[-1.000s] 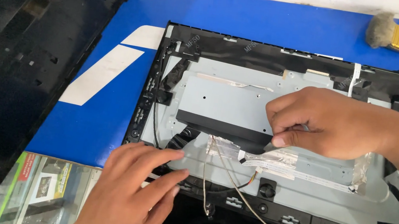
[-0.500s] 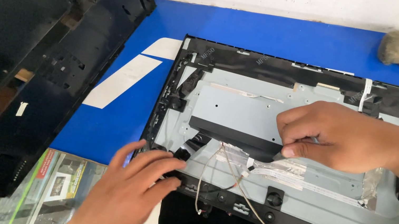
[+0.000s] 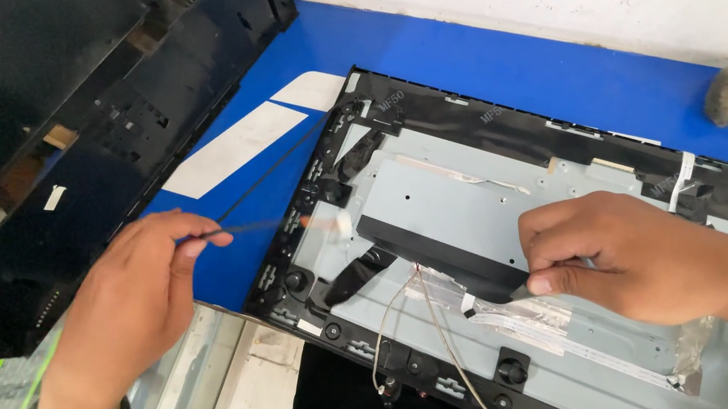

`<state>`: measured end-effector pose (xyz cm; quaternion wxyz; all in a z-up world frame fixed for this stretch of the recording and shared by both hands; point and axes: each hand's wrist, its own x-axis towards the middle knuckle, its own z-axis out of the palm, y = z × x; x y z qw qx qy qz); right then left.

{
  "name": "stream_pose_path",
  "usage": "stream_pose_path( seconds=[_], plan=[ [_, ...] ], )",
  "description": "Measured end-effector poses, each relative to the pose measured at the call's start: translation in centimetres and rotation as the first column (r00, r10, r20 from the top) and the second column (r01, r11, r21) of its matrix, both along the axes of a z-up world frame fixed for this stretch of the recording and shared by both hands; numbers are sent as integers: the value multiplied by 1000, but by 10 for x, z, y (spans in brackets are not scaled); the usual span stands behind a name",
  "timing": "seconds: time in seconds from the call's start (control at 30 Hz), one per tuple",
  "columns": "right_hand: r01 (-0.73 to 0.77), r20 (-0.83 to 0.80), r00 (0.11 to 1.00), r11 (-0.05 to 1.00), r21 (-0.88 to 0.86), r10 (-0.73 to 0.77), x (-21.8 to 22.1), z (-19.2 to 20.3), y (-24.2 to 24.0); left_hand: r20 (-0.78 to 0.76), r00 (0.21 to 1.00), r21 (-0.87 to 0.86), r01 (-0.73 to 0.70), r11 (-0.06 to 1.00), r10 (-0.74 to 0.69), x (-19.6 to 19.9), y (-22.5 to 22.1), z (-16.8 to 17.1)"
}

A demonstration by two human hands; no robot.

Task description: Disassembling and reassembling internal components of a computer monitor, including ribbon cables and the mainboard housing.

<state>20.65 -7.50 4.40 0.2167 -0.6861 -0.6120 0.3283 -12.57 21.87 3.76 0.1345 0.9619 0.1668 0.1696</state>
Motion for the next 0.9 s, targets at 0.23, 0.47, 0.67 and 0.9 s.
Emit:
stream_pose_path(
  seconds=[0.23, 0.47, 0.67, 0.9],
  plan=[
    [-7, 5, 1000, 1000, -2, 7, 0, 0, 0, 125, 960, -249, -212, 945, 249, 27, -18, 3],
    [24, 9, 1000, 998, -52, -23, 0, -1, 0, 160, 937, -369, -235, 899, 311, 51, -3, 5],
    [-3, -2, 1000, 1000, -8, 3, -2, 0, -1, 238, 875, 364, -484, 796, 422, 56, 26, -21],
    [19, 8, 1000, 1000, -23, -19, -3, 2, 2, 212, 911, 691, -396, 605, 354, 66, 23, 1]
  ],
)
